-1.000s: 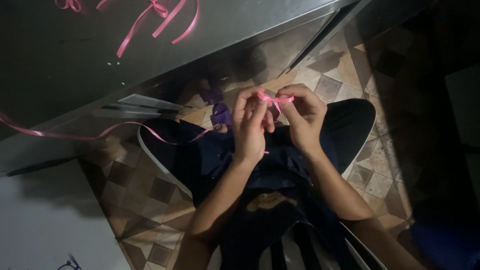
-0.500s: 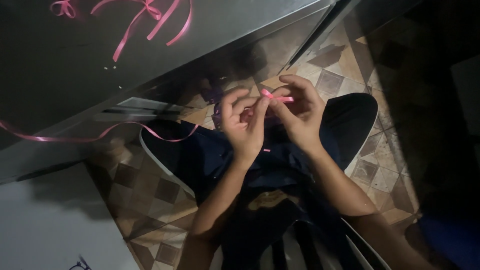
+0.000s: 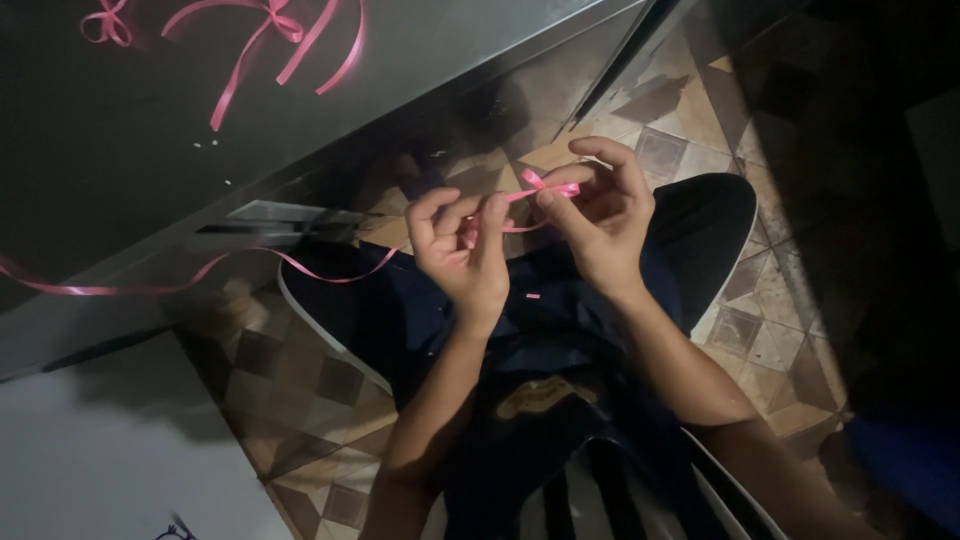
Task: Tying and cutting small pink ribbons into decorative bows.
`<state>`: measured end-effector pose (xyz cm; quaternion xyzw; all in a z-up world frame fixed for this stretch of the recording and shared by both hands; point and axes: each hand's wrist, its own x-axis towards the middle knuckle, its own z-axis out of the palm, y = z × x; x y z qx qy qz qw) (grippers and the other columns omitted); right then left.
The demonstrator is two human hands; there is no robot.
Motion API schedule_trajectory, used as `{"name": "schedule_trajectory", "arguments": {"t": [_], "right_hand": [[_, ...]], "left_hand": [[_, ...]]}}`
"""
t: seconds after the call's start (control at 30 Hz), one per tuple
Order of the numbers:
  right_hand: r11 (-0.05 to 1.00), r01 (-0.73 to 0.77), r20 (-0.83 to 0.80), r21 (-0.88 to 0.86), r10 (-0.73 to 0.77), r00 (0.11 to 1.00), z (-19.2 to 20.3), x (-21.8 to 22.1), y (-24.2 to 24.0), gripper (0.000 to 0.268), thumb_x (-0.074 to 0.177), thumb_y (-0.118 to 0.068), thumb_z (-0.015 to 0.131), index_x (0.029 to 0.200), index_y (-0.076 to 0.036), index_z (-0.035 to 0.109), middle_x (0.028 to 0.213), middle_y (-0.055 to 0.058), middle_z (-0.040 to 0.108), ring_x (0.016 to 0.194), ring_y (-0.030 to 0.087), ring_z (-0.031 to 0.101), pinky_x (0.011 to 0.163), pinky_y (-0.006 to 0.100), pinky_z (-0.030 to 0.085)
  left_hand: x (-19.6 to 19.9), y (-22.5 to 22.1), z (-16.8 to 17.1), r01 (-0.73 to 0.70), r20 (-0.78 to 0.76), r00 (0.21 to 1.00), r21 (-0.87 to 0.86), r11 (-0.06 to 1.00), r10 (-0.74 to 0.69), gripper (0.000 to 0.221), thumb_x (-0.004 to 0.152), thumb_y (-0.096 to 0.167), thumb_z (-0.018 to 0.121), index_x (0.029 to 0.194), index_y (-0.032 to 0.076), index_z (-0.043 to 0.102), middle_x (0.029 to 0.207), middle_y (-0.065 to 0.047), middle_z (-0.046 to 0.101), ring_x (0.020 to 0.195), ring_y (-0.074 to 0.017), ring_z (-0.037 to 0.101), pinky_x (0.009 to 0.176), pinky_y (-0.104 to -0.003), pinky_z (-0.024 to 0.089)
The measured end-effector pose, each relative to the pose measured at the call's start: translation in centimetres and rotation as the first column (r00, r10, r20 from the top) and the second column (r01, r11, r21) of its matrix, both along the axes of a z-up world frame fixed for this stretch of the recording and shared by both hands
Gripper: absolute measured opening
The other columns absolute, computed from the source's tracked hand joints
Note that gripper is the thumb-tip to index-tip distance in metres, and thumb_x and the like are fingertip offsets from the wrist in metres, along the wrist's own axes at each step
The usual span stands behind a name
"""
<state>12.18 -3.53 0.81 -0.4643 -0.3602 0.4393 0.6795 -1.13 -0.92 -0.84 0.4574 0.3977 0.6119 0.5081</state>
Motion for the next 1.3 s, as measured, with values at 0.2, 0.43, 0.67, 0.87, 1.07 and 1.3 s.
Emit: {"name": "schedule_trajectory", "arguments": {"t": [0.2,0.43,0.67,0.87,1.07,1.3], "right_hand": [[1.0,-0.002,0.052,0.025,0.001,0.999,0.3,0.1,0.0,0.046,0.1,0.014,0.069,0.139,0.002,0.047,0.108,0.016,0.071,0.094,0.018,0.071,0.082,0.029,0.062],[0.996,-0.088,0.026,0.003,0.088,0.996,0.6,0.3,-0.4,0.041,0.101,0.011,0.065,0.139,0.005,0.051,0.117,0.016,0.071,0.104,0.017,0.069,0.092,0.029,0.059],[0.999,-0.009,0.227,-0.032,0.016,0.974,0.3,-0.1,-0.7,0.027,0.102,0.007,0.063,0.128,0.007,0.06,0.114,0.014,0.072,0.103,0.016,0.071,0.089,0.028,0.06],[0.985,-0.073,0.688,0.154,-0.054,0.724,2.1,0.7,0.0,0.025,0.091,0.006,0.075,0.114,0.003,0.069,0.109,0.012,0.072,0.098,0.022,0.073,0.087,0.031,0.058],[0.964,-0.263,0.707,-0.03,0.207,0.676,4.5,2.0,0.5,0.024,0.089,0.001,0.076,0.113,0.0,0.077,0.108,0.014,0.068,0.093,0.022,0.071,0.08,0.03,0.057],[0.986,-0.158,0.737,0.05,0.07,0.672,3.1,2.2,0.8,0.014,0.091,0.003,0.076,0.104,0.002,0.072,0.111,0.012,0.073,0.106,0.025,0.073,0.091,0.033,0.057]], "left_hand": [[-0.2,0.6,-0.3,0.029,0.123,0.992,0.024,0.999,-0.032,0.033,0.102,0.003,0.07,0.126,0.004,0.047,0.102,-0.013,0.074,0.087,-0.0126,0.072,0.077,-0.024,0.059],[-0.3,0.7,-0.4,0.217,0.078,0.975,-0.102,0.971,-0.21,0.013,0.102,0.004,0.07,0.114,-0.002,0.069,0.105,-0.009,0.074,0.091,-0.0113,0.068,0.082,-0.024,0.055],[-0.5,1.1,0.5,0.302,0.231,0.93,-0.038,0.953,-0.286,0.021,0.101,0.014,0.067,0.118,0.002,0.066,0.106,-0.003,0.072,0.097,-0.0098,0.069,0.087,-0.025,0.057],[-1.0,0.9,-1.4,0.337,0.182,0.937,-0.235,0.912,-0.299,0.018,0.104,0.01,0.065,0.116,-0.003,0.07,0.101,-0.005,0.072,0.091,-0.0097,0.067,0.083,-0.024,0.053],[-2.1,2.1,-0.6,0.506,0.166,0.863,-0.264,0.821,-0.478,0.019,0.099,0.012,0.066,0.112,-0.001,0.071,0.1,-0.007,0.075,0.091,-0.0114,0.07,0.085,-0.025,0.056],[-2.0,1.6,-0.6,0.539,0.277,0.841,-0.363,0.76,-0.464,0.016,0.1,0.015,0.067,0.109,0.002,0.066,0.093,-0.009,0.073,0.08,-0.0144,0.071,0.068,-0.027,0.059]]}}
